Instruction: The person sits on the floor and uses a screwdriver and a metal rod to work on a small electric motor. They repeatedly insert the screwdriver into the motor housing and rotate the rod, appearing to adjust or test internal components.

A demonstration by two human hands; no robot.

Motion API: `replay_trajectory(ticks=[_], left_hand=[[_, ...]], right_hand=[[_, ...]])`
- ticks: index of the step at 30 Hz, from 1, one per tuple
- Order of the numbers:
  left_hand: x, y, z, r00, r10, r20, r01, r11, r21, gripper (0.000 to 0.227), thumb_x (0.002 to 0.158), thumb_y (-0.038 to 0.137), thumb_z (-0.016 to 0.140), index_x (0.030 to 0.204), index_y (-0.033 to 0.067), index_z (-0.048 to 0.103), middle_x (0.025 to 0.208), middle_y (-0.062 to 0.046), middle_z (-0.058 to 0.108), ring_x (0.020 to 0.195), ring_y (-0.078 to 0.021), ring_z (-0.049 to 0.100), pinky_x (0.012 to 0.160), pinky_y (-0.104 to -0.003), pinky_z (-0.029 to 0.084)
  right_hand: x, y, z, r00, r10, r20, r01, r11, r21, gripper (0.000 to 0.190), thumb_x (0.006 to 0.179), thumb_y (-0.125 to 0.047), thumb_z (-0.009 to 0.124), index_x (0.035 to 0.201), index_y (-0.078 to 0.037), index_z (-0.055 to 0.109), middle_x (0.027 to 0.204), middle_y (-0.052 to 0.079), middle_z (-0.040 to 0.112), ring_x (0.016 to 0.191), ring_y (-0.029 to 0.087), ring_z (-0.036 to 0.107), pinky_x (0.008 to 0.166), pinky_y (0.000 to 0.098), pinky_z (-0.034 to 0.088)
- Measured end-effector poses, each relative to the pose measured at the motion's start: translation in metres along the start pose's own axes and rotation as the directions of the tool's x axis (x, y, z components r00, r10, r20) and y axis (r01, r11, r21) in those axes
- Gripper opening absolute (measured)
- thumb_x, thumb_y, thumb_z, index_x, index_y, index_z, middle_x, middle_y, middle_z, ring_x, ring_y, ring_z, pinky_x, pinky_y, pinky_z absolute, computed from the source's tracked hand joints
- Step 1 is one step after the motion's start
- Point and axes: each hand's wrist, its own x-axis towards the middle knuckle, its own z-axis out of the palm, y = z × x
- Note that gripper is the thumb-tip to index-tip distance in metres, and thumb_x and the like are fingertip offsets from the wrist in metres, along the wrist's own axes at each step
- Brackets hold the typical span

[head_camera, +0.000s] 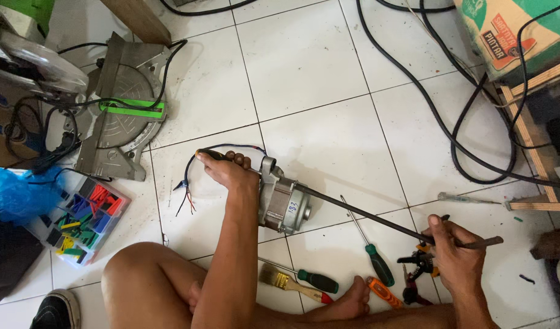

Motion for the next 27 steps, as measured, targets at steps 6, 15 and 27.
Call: replay_trajectory(ticks=[6, 15, 27], left_hand=[[0.012, -0.006, 0.0, 0.999, -0.037, -0.038, 0.035, 0.998, -0.054, 0.041, 0.099, 0.06, 0.045, 0.109, 0.0203, 0.041, 0.074, -0.002, 0.037, 0.053, -0.0129, 0.03, 0.043, -0.024, 0.02], [-0.001, 0.003, 0.002, 0.998, -0.034, -0.047, 0.033, 0.999, -0.015, 0.044, 0.097, 0.06, 0.045, 0.116, 0.0199, 0.044, 0.074, -0.003, 0.038, 0.054, -0.0136, 0.029, 0.045, -0.026, 0.021], [-0.002, 0.003, 0.002, 0.997, 0.059, 0.039, -0.06, 0.998, 0.013, 0.042, 0.098, 0.057, 0.042, 0.117, 0.0194, 0.044, 0.071, -0.004, 0.037, 0.052, -0.0135, 0.031, 0.043, -0.025, 0.02]], right_hand=[[0.001, 0.002, 0.002, 1.0, 0.027, 0.008, -0.027, 0.999, 0.032, 0.043, 0.106, -0.035, 0.071, 0.084, 0.001, 0.074, 0.072, 0.008, 0.064, 0.073, 0.017, 0.057, 0.058, 0.0351, 0.05], [-0.001, -0.006, -0.002, 1.0, -0.018, 0.026, 0.02, 0.997, -0.081, 0.044, 0.108, -0.036, 0.068, 0.085, 0.001, 0.077, 0.08, 0.01, 0.073, 0.08, 0.018, 0.062, 0.068, 0.0352, 0.047], [-0.004, -0.009, 0.0, 1.0, -0.006, 0.017, 0.005, 0.998, 0.061, 0.04, 0.105, -0.036, 0.071, 0.078, -0.005, 0.071, 0.059, -0.002, 0.043, 0.054, 0.011, 0.037, 0.047, 0.0301, 0.029]])
